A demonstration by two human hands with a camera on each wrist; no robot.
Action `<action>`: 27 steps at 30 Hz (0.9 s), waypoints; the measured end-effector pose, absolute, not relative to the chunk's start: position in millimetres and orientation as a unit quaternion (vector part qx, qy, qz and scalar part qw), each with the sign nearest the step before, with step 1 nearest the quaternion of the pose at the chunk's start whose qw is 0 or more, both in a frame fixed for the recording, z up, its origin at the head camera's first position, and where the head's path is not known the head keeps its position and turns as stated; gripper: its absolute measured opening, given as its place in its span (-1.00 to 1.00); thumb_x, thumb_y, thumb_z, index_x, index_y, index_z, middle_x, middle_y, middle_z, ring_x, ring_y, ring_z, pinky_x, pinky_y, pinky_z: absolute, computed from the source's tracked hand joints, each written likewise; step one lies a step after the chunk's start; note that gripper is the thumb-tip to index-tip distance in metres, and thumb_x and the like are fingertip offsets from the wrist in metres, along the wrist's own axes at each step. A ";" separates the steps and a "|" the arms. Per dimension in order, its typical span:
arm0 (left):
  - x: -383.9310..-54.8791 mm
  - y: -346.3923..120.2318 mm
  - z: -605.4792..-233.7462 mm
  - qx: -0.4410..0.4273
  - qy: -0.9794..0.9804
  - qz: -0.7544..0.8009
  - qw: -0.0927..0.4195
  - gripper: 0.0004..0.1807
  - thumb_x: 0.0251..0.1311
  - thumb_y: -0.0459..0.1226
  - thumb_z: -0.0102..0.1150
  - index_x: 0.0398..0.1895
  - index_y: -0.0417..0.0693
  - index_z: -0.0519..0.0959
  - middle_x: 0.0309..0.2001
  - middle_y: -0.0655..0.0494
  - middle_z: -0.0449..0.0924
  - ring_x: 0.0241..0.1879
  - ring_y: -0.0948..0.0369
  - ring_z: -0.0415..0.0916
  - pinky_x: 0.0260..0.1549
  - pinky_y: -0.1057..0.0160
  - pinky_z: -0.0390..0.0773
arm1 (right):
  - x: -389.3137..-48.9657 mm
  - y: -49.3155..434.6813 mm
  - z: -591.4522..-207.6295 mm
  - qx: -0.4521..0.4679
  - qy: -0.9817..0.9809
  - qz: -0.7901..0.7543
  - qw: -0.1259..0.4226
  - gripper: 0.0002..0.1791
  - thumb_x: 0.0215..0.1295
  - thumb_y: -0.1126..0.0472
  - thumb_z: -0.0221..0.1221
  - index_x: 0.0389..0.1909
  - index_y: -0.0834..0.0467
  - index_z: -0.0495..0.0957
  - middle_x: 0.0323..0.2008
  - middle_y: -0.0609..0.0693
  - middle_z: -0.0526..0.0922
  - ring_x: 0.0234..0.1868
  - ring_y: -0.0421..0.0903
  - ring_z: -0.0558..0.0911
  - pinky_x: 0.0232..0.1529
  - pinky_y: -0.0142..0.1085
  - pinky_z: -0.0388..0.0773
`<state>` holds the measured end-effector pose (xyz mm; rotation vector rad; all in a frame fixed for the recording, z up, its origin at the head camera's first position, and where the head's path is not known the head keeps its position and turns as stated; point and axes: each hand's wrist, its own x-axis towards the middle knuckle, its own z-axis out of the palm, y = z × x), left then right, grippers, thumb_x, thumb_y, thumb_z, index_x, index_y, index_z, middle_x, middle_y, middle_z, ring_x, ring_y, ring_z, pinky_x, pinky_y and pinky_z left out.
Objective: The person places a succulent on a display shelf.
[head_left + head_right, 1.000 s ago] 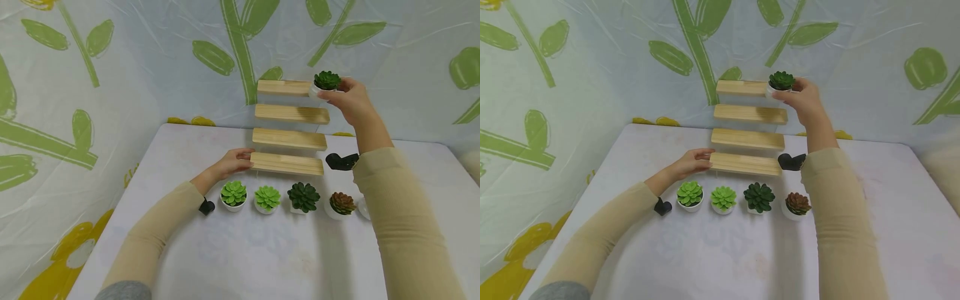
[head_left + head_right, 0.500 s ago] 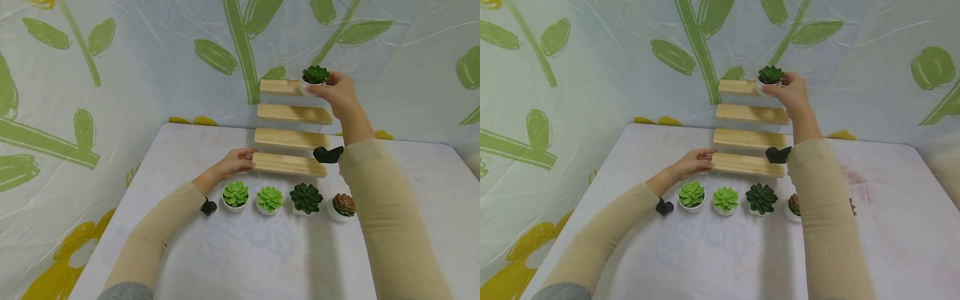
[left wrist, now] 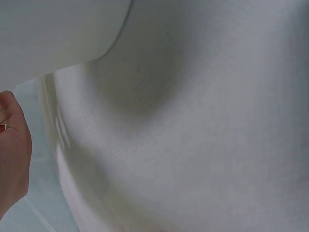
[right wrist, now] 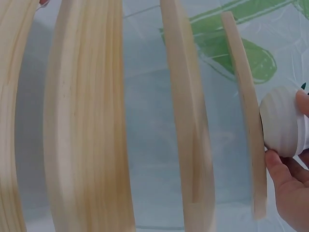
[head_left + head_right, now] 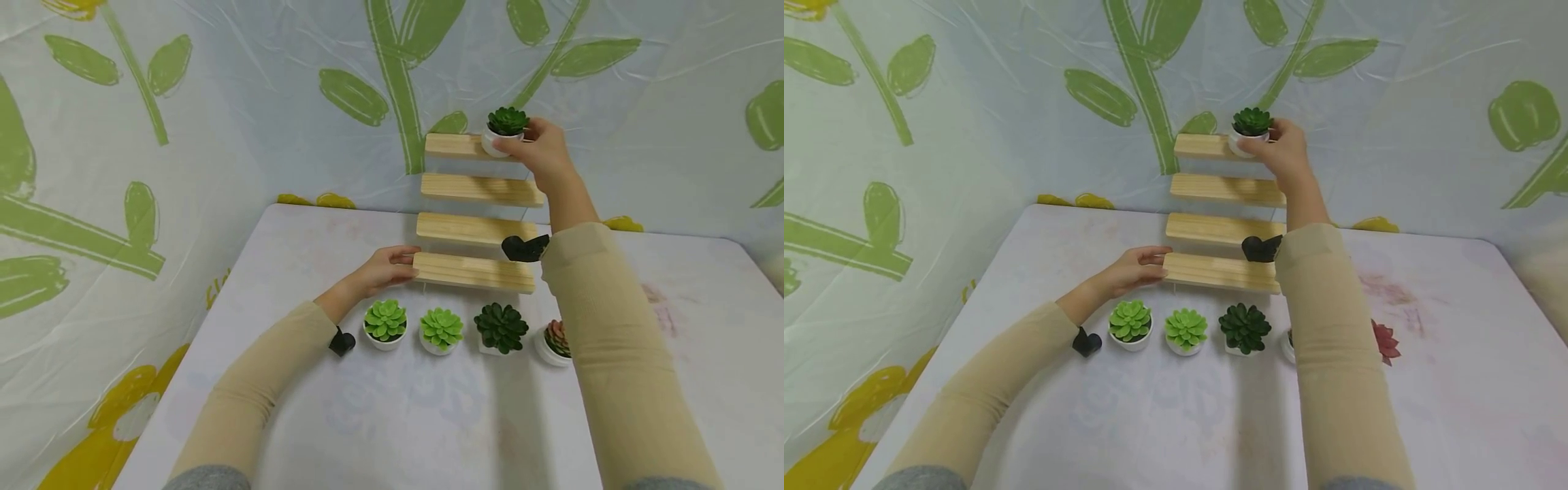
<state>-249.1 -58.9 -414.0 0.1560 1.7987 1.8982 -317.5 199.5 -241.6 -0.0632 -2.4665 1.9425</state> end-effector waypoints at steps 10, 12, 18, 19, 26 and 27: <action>-249.7 -58.1 -415.3 0.049 0.653 0.711 0.257 -0.42 0.16 -0.56 0.09 0.29 -0.21 0.32 0.15 -0.24 0.38 0.01 0.03 0.45 -0.02 0.24 0.50 | -326.7 193.0 -240.8 -0.032 -0.786 0.618 -0.009 -0.14 0.20 0.13 0.22 0.44 0.10 -0.01 0.40 0.09 0.01 0.31 -0.05 0.20 0.27 -0.28 0.21; -249.1 -58.0 -415.6 0.047 0.654 0.711 0.254 -0.42 0.16 -0.56 0.09 0.29 -0.20 0.32 0.16 -0.24 0.38 0.02 0.02 0.45 -0.02 0.24 0.50 | -328.4 191.3 -241.6 -0.029 -0.790 0.613 -0.005 -0.17 0.21 0.13 0.21 0.43 0.12 0.02 0.39 0.09 0.03 0.31 -0.05 0.18 0.27 -0.27 0.21; -247.3 -57.8 -418.2 0.046 0.652 0.712 0.257 -0.41 0.16 -0.57 0.10 0.30 -0.20 0.32 0.17 -0.24 0.37 0.04 0.01 0.44 -0.01 0.23 0.49 | -331.0 187.8 -245.7 -0.029 -0.795 0.606 0.008 -0.21 0.20 0.11 0.22 0.40 0.13 0.10 0.37 0.07 0.09 0.30 -0.07 0.15 0.26 -0.26 0.20; -247.3 -58.0 -418.4 0.045 0.651 0.713 0.258 -0.41 0.16 -0.57 0.09 0.30 -0.20 0.32 0.17 -0.24 0.37 0.04 0.02 0.44 -0.01 0.23 0.49 | -331.1 187.5 -246.3 -0.029 -0.795 0.605 0.009 -0.21 0.20 0.11 0.22 0.41 0.13 0.10 0.37 0.07 0.09 0.30 -0.07 0.14 0.27 -0.26 0.20; -249.9 -58.2 -418.4 0.048 0.650 0.713 0.258 -0.41 0.16 -0.56 0.10 0.30 -0.19 0.32 0.17 -0.23 0.38 0.03 0.03 0.44 -0.04 0.24 0.51 | -330.6 186.6 -248.1 -0.016 -0.784 0.620 0.023 -0.23 0.20 0.13 0.22 0.40 0.10 0.12 0.32 0.05 0.17 0.21 -0.12 0.23 0.23 -0.26 0.24; -250.3 -58.1 -418.3 0.048 0.650 0.713 0.257 -0.41 0.16 -0.56 0.10 0.30 -0.19 0.32 0.17 -0.23 0.38 0.03 0.03 0.44 -0.04 0.25 0.51 | -330.6 186.3 -248.1 -0.014 -0.776 0.630 0.023 -0.23 0.19 0.15 0.23 0.40 0.11 0.12 0.30 0.05 0.18 0.18 -0.14 0.25 0.22 -0.27 0.25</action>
